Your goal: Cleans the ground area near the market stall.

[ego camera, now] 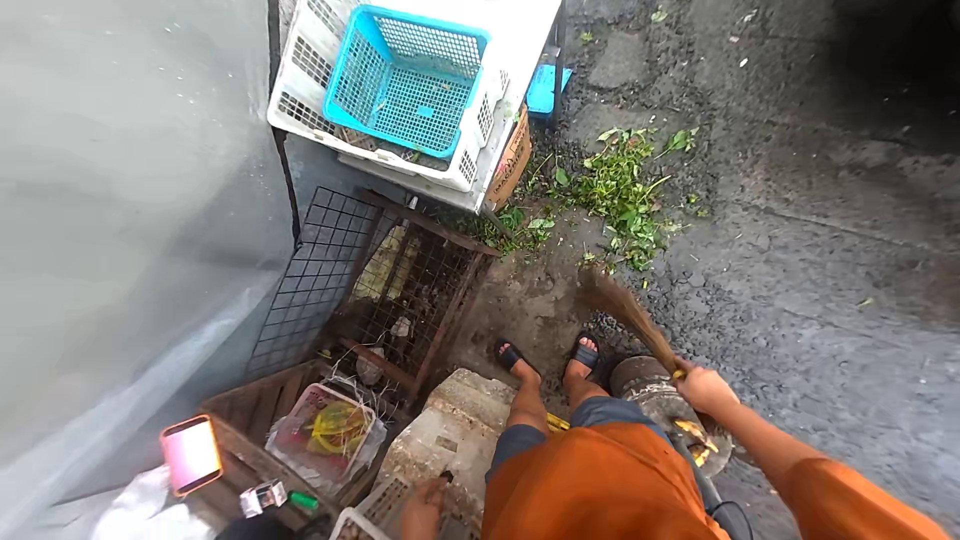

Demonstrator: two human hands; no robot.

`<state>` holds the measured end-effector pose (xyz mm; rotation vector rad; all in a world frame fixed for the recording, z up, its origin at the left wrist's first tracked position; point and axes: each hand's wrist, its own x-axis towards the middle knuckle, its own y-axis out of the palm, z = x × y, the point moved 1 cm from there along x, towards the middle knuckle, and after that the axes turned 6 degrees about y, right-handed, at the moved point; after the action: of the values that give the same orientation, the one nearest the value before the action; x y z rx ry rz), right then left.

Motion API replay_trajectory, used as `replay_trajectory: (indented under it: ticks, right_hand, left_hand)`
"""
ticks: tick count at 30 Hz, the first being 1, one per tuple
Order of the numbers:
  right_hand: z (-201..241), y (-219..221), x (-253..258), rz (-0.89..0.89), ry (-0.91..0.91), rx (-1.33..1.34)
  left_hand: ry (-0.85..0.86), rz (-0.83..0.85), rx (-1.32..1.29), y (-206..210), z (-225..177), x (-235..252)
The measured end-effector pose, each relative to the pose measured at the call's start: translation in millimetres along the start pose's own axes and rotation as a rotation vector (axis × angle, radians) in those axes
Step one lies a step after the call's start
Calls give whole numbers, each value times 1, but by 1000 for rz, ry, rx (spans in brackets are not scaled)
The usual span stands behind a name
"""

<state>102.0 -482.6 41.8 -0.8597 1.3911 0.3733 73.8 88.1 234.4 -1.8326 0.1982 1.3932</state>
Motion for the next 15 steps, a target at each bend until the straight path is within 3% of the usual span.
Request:
replay_trajectory:
  ticks: [3,6,9,11,15]
  right_hand:
    - [42,-28,-40,22,-69,-15]
    - [96,-22,-75,100,-183,104]
    - [167,1,-28,244,-241,284]
    - [203,-10,18,255,-189,326]
    - [202,-77,60,57,-1,378]
  left_hand:
    - [-9,-37,-38,-8,6,-7]
    - [-25,-45,-39,-13,7,-7]
    - [-17,14,34,-20,-5,9]
    - [12,62,132,-31,-14,25]
    - [132,8,207,-74,-49,57]
